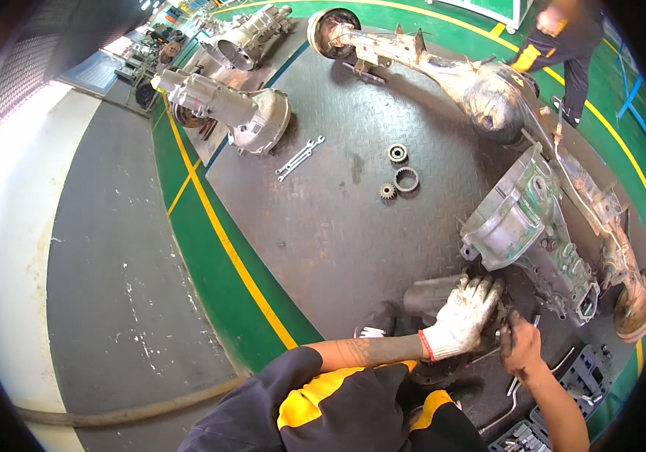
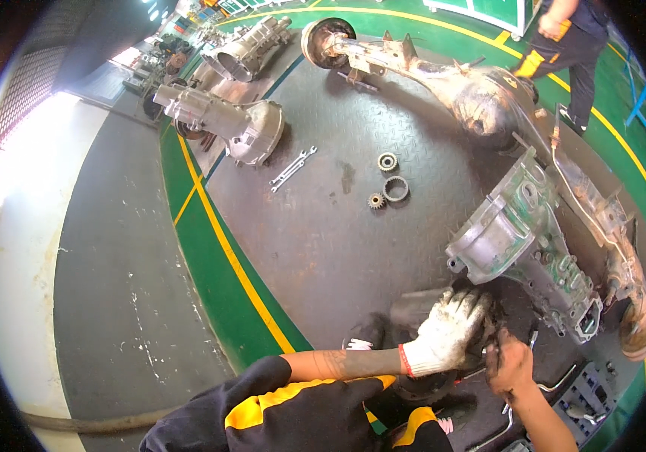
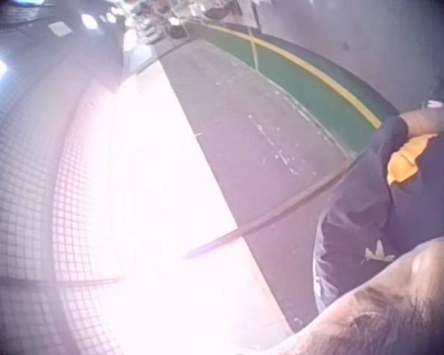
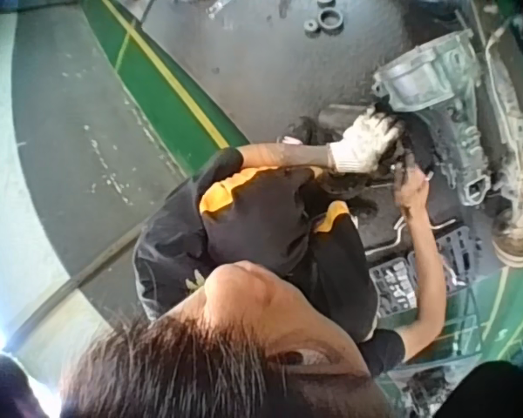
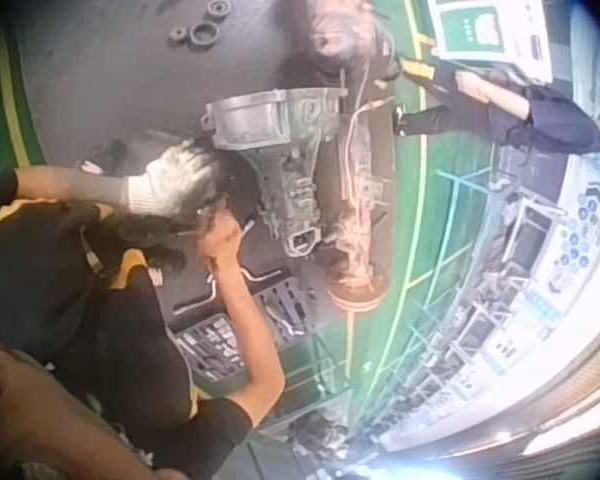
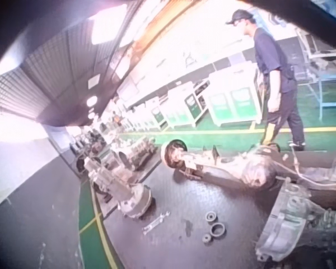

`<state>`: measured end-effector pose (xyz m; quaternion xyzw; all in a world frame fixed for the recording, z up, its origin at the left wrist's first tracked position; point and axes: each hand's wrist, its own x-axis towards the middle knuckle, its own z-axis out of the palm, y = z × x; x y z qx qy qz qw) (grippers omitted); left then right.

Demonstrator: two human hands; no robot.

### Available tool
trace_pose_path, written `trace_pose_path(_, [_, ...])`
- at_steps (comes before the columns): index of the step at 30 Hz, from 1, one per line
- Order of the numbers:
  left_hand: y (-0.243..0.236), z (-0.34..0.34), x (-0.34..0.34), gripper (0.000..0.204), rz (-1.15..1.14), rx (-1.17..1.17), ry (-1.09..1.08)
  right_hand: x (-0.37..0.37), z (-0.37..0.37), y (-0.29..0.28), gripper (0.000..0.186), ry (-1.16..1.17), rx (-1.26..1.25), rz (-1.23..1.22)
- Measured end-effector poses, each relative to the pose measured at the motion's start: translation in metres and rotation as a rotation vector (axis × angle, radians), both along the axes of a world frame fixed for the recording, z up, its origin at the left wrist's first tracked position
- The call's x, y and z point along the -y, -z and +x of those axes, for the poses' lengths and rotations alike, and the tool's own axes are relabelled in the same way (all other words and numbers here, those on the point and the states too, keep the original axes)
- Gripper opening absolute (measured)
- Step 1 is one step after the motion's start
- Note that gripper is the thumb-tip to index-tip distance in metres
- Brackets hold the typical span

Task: Disassembling and inspecting the gears of an automotive differential assembly.

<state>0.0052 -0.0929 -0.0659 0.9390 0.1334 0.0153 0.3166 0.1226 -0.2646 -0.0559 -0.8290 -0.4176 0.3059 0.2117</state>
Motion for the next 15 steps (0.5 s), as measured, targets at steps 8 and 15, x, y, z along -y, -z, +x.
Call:
trace_pose_path(8, [-0.012,-0.002,-0.016,0.082,-0.004,0.139,-0.043,-0.004,0.032,0.063,0.040,-0.738,0.612,0.199])
trace_pose_path(15, [0.018,0.002,-0.002,0.116,0.095,0.058,-0.019,-0.004,0.012,0.047,0.014,-0.321,0.377,0.117])
